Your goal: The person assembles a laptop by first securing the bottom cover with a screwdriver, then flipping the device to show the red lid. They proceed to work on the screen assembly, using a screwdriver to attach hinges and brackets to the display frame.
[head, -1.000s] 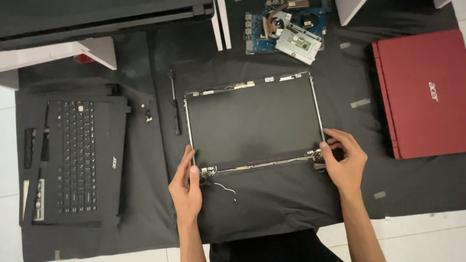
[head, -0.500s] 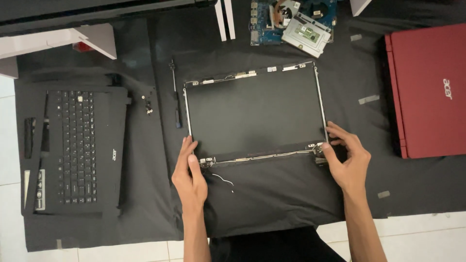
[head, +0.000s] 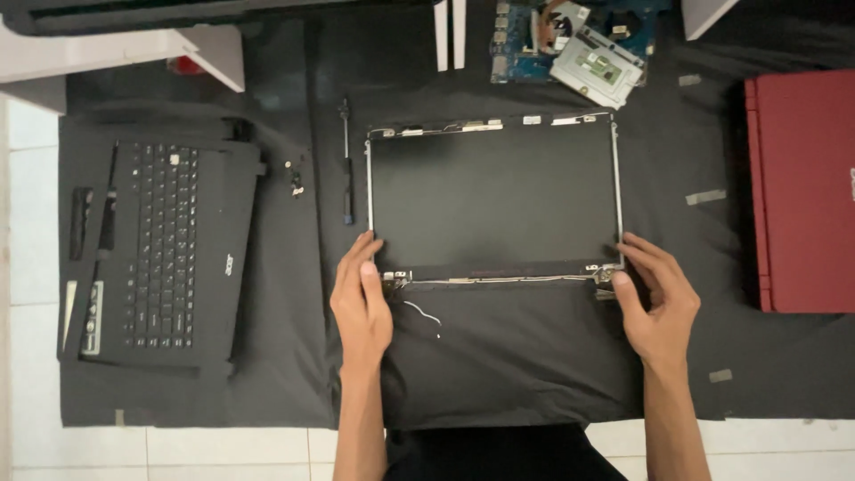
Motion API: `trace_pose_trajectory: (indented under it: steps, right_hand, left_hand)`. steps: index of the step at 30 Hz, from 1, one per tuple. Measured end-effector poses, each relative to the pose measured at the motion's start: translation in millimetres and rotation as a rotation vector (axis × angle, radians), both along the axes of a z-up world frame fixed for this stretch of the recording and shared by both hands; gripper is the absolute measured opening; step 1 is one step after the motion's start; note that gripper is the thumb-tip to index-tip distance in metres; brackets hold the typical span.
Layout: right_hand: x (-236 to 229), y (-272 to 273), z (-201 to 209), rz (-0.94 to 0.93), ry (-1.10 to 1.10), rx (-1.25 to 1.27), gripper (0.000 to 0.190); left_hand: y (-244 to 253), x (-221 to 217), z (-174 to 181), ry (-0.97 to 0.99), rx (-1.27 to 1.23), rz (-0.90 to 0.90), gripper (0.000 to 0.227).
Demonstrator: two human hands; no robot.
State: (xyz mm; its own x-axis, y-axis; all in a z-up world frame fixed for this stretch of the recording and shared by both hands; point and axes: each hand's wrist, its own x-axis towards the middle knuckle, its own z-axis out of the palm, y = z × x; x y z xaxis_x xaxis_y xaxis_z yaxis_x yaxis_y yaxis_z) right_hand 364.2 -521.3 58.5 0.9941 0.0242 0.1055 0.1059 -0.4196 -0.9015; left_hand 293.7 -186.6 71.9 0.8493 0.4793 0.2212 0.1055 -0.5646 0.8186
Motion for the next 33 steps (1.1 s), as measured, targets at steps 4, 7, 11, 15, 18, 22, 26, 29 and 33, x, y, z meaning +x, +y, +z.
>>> trace_pose_trajectory:
  steps: [4,7,11,15,18,22,26,29,33]
  right_hand:
    - [-3.9,5.1,3.4,-0.012,-0.023,0.023,0.031]
    - [-5.1,24.1,27.4,0.026,-0.215,-0.273,0.031]
    - [-12.6,63.8,50.7,0.203,-0.230,-0.293,0.027]
    - [-7.3,111.5,49.8,0.669,-0.206,-0.319,0.037]
    - [2.0,149.1,39.3,0.850,-0.277,-0.288,0.037]
    - [14.1,176.3,32.8,1.013,-0.299,-0.323,0.043]
    - [17.7,183.4,18.6,1.064,-0.462,-0.351,0.043]
    - [20.2,184.9,12.7,1.056,-0.433,-0.271,0.035]
    - [21.5,187.1,6.6,1.019,-0.376,-0.196,0.025]
  left_hand:
    - [17.8,7.9,23.7,0.120,-0.251,0.084,0.028]
    - [32.2,23.8,31.8,0.165,-0.049,0.108,0.024]
    - [43.2,42.1,24.1,0.108,0.332,0.107,0.028]
    - [54.9,52.2,-2.1,0.209,0.513,0.113,0.021]
    - [54.4,50.2,-6.4,0.236,0.524,0.172,0.014]
    - [57.2,35.8,4.7,0.205,0.483,0.194,0.015]
    - [64.6,18.4,21.3,0.197,-0.019,0.308,0.021]
    - [66.2,2.6,36.5,0.231,-0.175,0.415,0.023]
    - [70.9,-23.2,36.9,-0.073,-0.301,0.385,0.018]
